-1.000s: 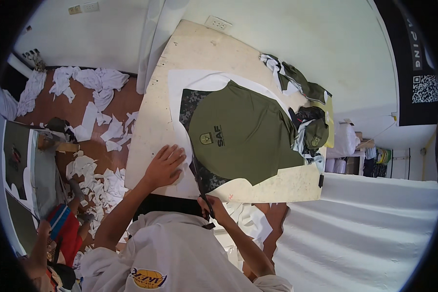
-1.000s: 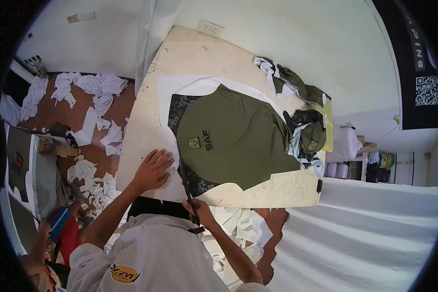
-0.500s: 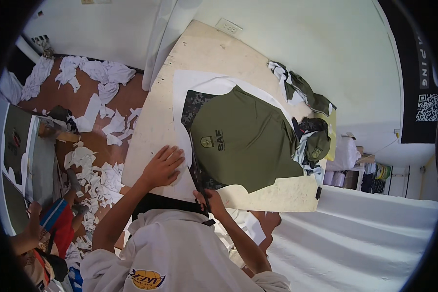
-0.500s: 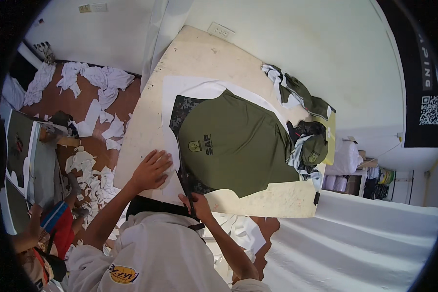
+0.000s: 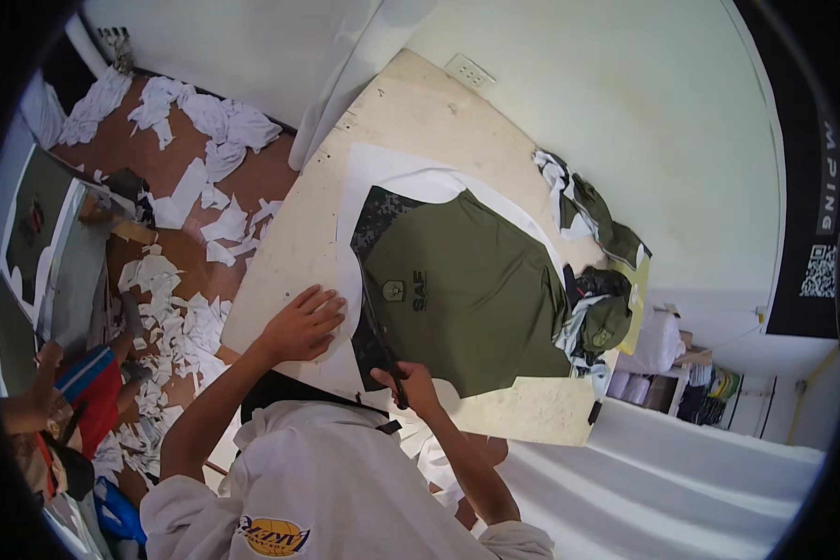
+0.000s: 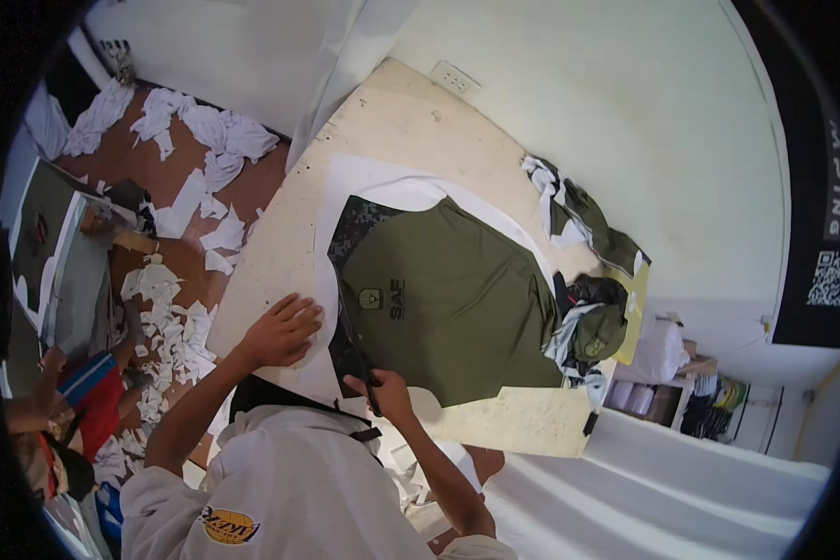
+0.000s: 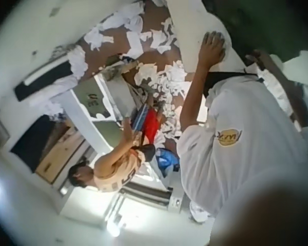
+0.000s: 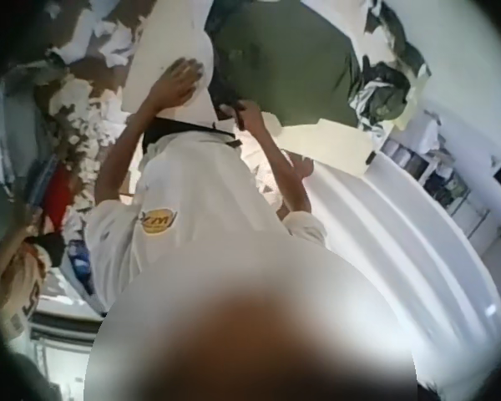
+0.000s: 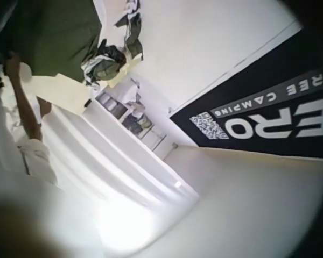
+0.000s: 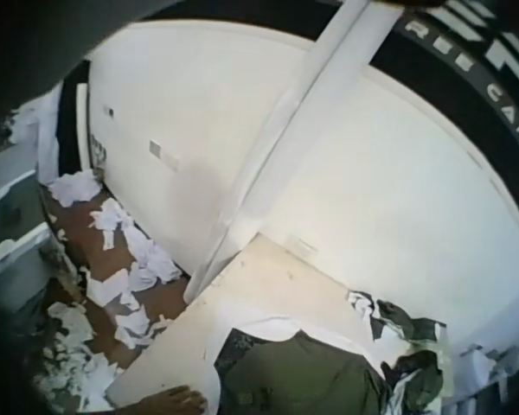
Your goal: Cutting out garment patterns from fabric using scissors on a work table.
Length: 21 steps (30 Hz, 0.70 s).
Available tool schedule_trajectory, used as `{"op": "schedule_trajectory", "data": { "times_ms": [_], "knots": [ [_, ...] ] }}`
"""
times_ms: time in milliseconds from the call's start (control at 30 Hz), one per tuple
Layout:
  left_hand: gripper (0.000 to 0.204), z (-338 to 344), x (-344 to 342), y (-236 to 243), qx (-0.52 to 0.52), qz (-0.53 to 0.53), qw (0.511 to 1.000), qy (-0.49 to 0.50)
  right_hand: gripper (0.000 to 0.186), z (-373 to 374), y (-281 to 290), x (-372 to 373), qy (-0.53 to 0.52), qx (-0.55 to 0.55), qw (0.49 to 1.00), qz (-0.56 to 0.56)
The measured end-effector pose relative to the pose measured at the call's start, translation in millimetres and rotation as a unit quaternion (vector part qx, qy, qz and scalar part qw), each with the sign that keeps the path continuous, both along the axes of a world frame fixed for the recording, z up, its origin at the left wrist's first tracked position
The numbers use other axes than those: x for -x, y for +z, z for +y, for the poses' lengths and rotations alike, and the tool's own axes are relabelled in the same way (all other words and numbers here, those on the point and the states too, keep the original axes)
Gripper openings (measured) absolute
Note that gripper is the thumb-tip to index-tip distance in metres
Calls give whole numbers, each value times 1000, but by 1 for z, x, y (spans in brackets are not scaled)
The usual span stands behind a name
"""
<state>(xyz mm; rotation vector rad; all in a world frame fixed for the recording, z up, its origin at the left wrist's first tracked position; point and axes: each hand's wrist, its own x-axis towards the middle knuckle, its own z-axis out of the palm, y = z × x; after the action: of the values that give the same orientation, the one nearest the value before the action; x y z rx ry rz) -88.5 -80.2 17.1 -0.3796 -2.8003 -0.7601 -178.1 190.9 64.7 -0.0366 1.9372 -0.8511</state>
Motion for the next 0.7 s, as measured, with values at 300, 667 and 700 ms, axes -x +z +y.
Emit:
{"op": "schedule_trajectory", "data": {
  "times_ms": [300, 667, 700],
  "knots": [
    [37, 3, -1, 4, 7, 3, 1000, 14, 50, 6, -9, 55, 97, 1, 995, 19],
    [35, -8, 2, -11, -47, 11, 999, 11, 46, 13, 4, 82, 129, 7, 992, 19],
    [36, -7, 9, -9, -75, -40, 995, 60, 45, 13, 7, 74, 130, -3, 992, 5]
  ]
}}
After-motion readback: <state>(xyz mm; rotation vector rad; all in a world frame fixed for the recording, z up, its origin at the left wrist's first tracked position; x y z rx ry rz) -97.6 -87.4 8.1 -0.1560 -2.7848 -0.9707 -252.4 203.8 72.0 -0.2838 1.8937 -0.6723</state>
